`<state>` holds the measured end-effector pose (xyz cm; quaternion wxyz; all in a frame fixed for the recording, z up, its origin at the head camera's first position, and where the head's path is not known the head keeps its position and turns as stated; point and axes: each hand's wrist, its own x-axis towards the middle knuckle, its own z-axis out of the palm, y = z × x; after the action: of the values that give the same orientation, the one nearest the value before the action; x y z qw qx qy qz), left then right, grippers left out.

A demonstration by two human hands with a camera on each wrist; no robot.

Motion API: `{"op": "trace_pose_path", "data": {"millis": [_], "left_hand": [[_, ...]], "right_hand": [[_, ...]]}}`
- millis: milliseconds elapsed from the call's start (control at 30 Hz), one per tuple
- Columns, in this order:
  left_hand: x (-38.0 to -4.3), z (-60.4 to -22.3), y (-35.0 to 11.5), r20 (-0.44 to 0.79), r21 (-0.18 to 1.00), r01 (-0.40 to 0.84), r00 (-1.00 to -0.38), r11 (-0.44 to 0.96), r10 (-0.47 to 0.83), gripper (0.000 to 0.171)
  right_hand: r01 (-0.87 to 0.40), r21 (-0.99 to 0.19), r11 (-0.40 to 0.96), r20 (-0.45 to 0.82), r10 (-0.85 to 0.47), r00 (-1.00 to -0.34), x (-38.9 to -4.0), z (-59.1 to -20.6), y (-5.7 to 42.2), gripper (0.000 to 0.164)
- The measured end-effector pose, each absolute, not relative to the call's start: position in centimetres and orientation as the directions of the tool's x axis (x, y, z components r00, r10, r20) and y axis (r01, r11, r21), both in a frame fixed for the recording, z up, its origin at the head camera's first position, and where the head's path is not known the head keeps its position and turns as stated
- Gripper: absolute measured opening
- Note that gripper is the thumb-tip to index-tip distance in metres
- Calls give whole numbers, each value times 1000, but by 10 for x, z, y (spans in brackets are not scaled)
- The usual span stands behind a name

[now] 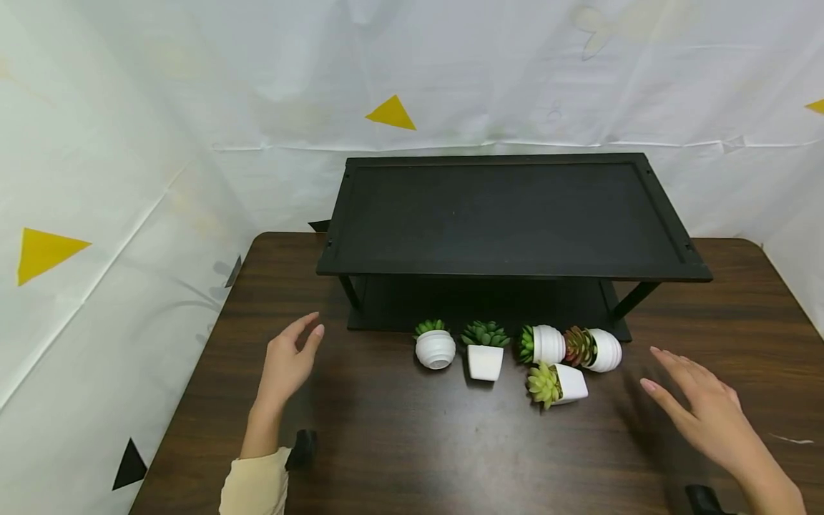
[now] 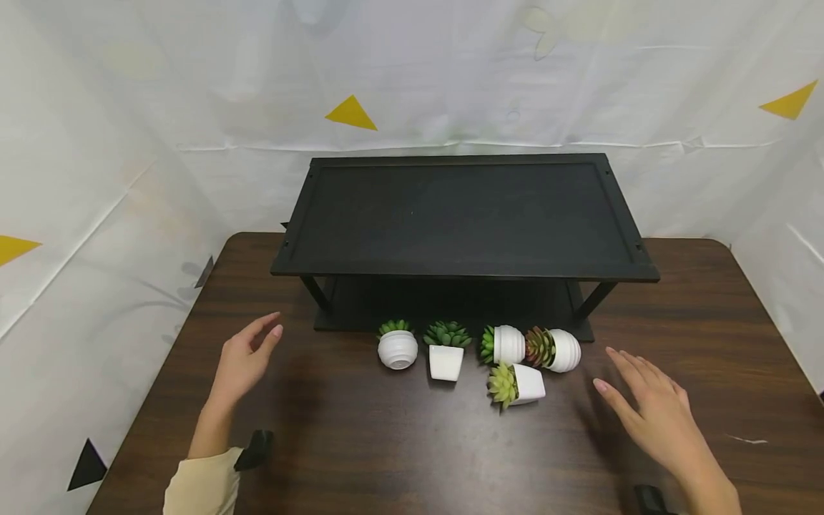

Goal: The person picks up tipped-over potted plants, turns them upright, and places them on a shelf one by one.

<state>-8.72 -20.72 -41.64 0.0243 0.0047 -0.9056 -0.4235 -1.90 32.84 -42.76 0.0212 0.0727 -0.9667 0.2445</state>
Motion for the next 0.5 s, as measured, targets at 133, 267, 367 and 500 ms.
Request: {"op": "trace_pose_path", "data": {"millis": [133,267,367,500], "left_hand": [[-99,-399,-209,6,835,-33,-998,549,-70,40],[-110,-382,-208,2,900,-26,-998,435,-64,41],[-119,-370,-208,-6,931,-25,-998,365,-55,44],[-128,-356,-207,-29,951,-43,-998,305,-50,47]], "right_hand": [[-174,-470,865,116,-135,-984,-17,-431,330,51],[-173,-477,862,120,-131,-984,-15,-434,332,50],[-164,-484,860,113,-125,-986,-14,-434,333,50],[-151,-483,863,94,-121,-988,-14,-434,334,50]]}}
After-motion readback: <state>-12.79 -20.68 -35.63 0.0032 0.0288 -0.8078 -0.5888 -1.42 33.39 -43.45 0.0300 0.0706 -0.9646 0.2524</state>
